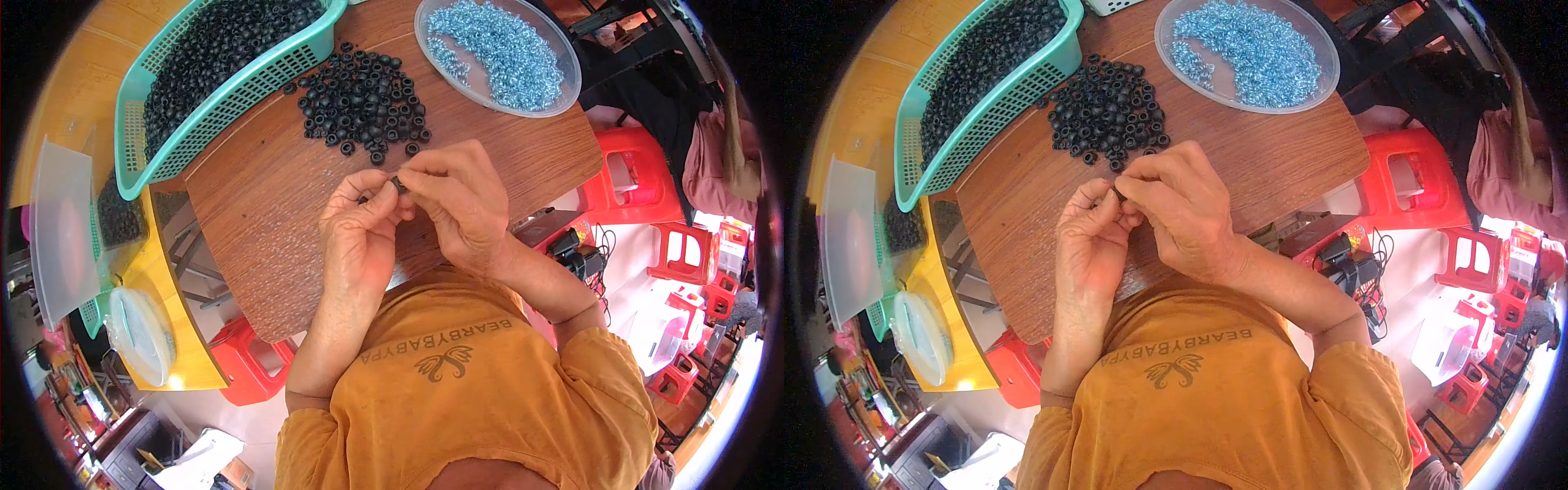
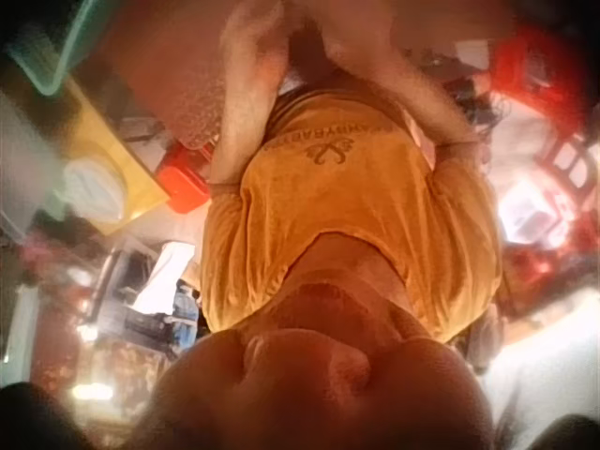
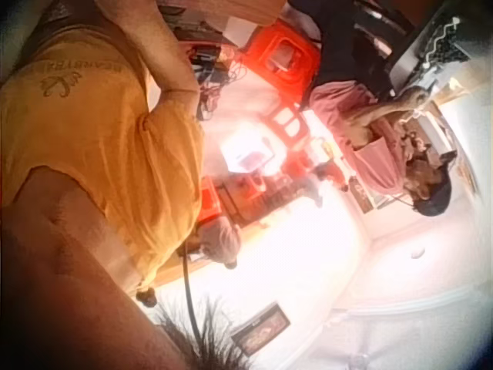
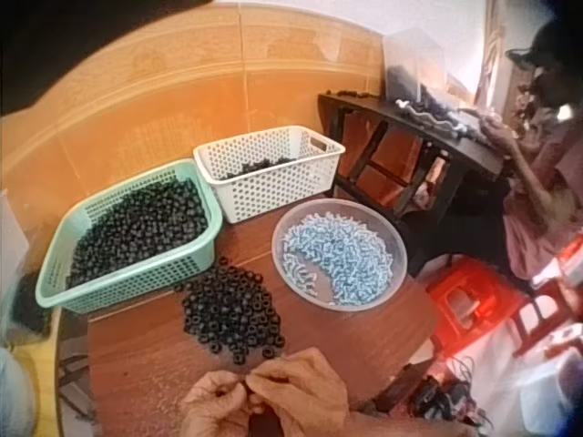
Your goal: The person inserts small silver metallic pins into black plastic cylindrical components. They pick up a black component, insert a pin from a nearby tray, and place the assembled unit into a green basket. The process is repeated continuously throughout the clip.
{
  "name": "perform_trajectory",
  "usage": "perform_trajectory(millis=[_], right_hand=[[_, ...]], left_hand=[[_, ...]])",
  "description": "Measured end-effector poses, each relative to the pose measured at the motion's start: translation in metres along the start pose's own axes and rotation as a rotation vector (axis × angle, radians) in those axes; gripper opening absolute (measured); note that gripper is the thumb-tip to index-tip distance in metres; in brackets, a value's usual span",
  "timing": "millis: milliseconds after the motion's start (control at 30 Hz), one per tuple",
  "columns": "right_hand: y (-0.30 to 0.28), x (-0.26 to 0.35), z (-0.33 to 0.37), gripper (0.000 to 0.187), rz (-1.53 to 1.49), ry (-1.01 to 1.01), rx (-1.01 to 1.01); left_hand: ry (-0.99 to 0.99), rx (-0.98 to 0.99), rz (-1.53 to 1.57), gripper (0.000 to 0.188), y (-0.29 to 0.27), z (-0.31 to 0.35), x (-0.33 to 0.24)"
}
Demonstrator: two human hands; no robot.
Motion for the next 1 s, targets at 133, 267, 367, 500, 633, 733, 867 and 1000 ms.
perform_trajectory(millis=[133,267,367,500,633,733,867,1000], right_hand=[[-0.002,-0.009,0.002,0.019,-0.071,0.086,0.000],[-0.004,-0.014,-0.002,0.019,-0.117,0.148,0.013],[-0.004,-0.001,-0.002,0.019,-0.008,0.032,0.000],[-0.003,0.009,0.001,0.017,0.029,-0.006,0.013],[-0.006,-0.010,0.000,0.016,-0.100,0.151,-0.009],[-0.007,-0.016,-0.002,0.016,-0.121,0.207,-0.030],[-0.004,-0.019,-0.002,0.018,-0.082,0.185,0.012],[0.000,-0.014,-0.004,0.020,0.030,0.089,0.057]], left_hand=[[0.001,0.007,-0.029,0.015,-0.003,0.000,0.002],[0.013,-0.014,-0.067,0.015,-0.002,0.001,0.002],[0.025,-0.015,-0.057,0.015,-0.002,0.002,0.002],[0.045,-0.018,-0.016,0.015,0.000,0.002,-0.002],[0.065,-0.007,-0.021,0.015,0.003,0.003,-0.005],[0.069,-0.012,-0.023,0.014,0.004,0.004,-0.004],[0.094,-0.012,-0.063,0.013,0.003,0.003,-0.005],[0.136,-0.031,-0.123,0.012,0.004,0.003,-0.008]])
Point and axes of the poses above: each hand's wrist, its own z-axis away from the middle knuckle, its own y-axis out of the palm, x = y × z, the point moved 10 cm from there along -z, towards the middle knuckle, and after that the axes turned 14 degrees about -z, right-handed, at the moved point
